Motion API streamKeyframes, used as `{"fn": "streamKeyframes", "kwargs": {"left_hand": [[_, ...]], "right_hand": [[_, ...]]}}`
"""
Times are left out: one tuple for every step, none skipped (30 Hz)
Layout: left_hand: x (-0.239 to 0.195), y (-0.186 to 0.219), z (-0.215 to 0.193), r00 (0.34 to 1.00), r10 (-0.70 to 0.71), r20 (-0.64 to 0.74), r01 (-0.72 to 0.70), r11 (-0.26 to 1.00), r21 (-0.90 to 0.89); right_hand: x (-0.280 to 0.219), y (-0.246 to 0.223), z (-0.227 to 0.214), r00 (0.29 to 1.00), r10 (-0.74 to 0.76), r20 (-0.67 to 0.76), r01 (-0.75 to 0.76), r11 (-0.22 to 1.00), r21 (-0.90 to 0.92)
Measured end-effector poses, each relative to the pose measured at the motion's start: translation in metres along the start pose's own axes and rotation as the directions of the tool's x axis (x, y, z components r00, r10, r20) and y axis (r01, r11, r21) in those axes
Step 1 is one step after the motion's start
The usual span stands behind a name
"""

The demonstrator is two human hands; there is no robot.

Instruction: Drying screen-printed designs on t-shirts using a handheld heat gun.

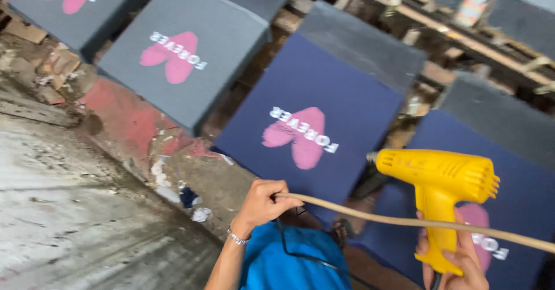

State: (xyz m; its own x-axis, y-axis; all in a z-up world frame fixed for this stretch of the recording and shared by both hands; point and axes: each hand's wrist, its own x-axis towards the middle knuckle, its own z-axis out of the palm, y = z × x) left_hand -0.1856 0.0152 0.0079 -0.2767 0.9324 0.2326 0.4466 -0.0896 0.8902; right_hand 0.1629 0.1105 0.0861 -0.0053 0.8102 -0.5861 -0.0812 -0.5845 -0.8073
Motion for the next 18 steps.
{"fn": "streamKeyframes", "kwargs": {"left_hand": [[0.004, -0.01, -0.021, 0.998, -0.002, 0.056, 0.004, 0.999, -0.034], [0.01, -0.017, -0.039, 0.995, -0.003, 0.098, 0.01, 0.997, -0.074], [0.012, -0.022, -0.061, 0.996, -0.013, 0.089, 0.02, 0.997, -0.075], [0.016, -0.029, -0.083, 0.996, -0.007, 0.085, 0.012, 0.998, -0.064], [0.021, -0.035, -0.103, 0.997, -0.001, 0.08, 0.005, 0.999, -0.052], [0.025, -0.048, -0.122, 0.997, 0.008, 0.077, -0.003, 0.998, -0.057], [0.03, -0.061, -0.138, 0.998, -0.02, 0.055, 0.023, 0.999, -0.046], [0.027, -0.071, -0.152, 0.997, -0.061, 0.052, 0.063, 0.997, -0.042], [0.027, -0.078, -0.169, 0.996, -0.064, 0.067, 0.068, 0.996, -0.053], [0.029, -0.085, -0.182, 0.997, -0.074, 0.005, 0.074, 0.997, -0.021], [0.031, -0.093, -0.194, 0.995, -0.082, -0.057, 0.083, 0.996, 0.01], [0.031, -0.1, -0.203, 0.995, -0.086, -0.04, 0.086, 0.996, -0.006], [0.031, -0.107, -0.213, 0.994, -0.07, -0.09, 0.072, 0.997, 0.014], [0.033, -0.115, -0.222, 0.988, -0.047, -0.144, 0.054, 0.998, 0.041], [0.031, -0.119, -0.229, 0.99, -0.047, -0.135, 0.052, 0.998, 0.03], [0.029, -0.123, -0.236, 0.983, -0.082, -0.167, 0.093, 0.994, 0.059], [0.027, -0.127, -0.243, 0.973, -0.115, -0.2, 0.135, 0.987, 0.087], [0.029, -0.13, -0.249, 0.975, -0.113, -0.191, 0.13, 0.988, 0.083]], "right_hand": [[0.015, 0.029, 0.012, 0.979, -0.175, 0.102, 0.159, 0.977, 0.144], [0.032, 0.051, 0.023, 0.915, -0.354, 0.196, 0.286, 0.909, 0.304], [0.032, 0.053, 0.047, 0.915, -0.347, 0.206, 0.279, 0.913, 0.297], [0.034, 0.058, 0.073, 0.886, -0.377, 0.27, 0.269, 0.892, 0.363], [0.035, 0.062, 0.096, 0.851, -0.408, 0.331, 0.25, 0.869, 0.427], [0.031, 0.057, 0.124, 0.847, -0.416, 0.33, 0.259, 0.867, 0.426], [0.028, 0.051, 0.15, 0.879, -0.381, 0.288, 0.328, 0.92, 0.215], [0.017, 0.05, 0.169, 0.915, -0.338, 0.22, 0.349, 0.937, -0.011], [0.013, 0.043, 0.191, 0.921, -0.333, 0.204, 0.344, 0.939, -0.018], [0.011, 0.036, 0.212, 0.926, -0.321, 0.197, 0.344, 0.935, -0.092], [0.01, 0.028, 0.231, 0.932, -0.309, 0.189, 0.34, 0.926, -0.165], [0.011, 0.03, 0.235, 0.937, -0.306, 0.169, 0.334, 0.926, -0.176], [0.012, 0.032, 0.237, 0.926, -0.306, 0.219, 0.351, 0.913, -0.209], [0.017, 0.034, 0.242, 0.911, -0.308, 0.275, 0.374, 0.897, -0.235], [0.015, 0.034, 0.242, 0.914, -0.309, 0.262, 0.372, 0.896, -0.241], [0.013, 0.033, 0.244, 0.927, -0.261, 0.271, 0.337, 0.897, -0.288], [0.012, 0.032, 0.244, 0.937, -0.211, 0.277, 0.3, 0.894, -0.334], [0.013, 0.03, 0.253, 0.94, -0.214, 0.267, 0.298, 0.894, -0.333]]}}
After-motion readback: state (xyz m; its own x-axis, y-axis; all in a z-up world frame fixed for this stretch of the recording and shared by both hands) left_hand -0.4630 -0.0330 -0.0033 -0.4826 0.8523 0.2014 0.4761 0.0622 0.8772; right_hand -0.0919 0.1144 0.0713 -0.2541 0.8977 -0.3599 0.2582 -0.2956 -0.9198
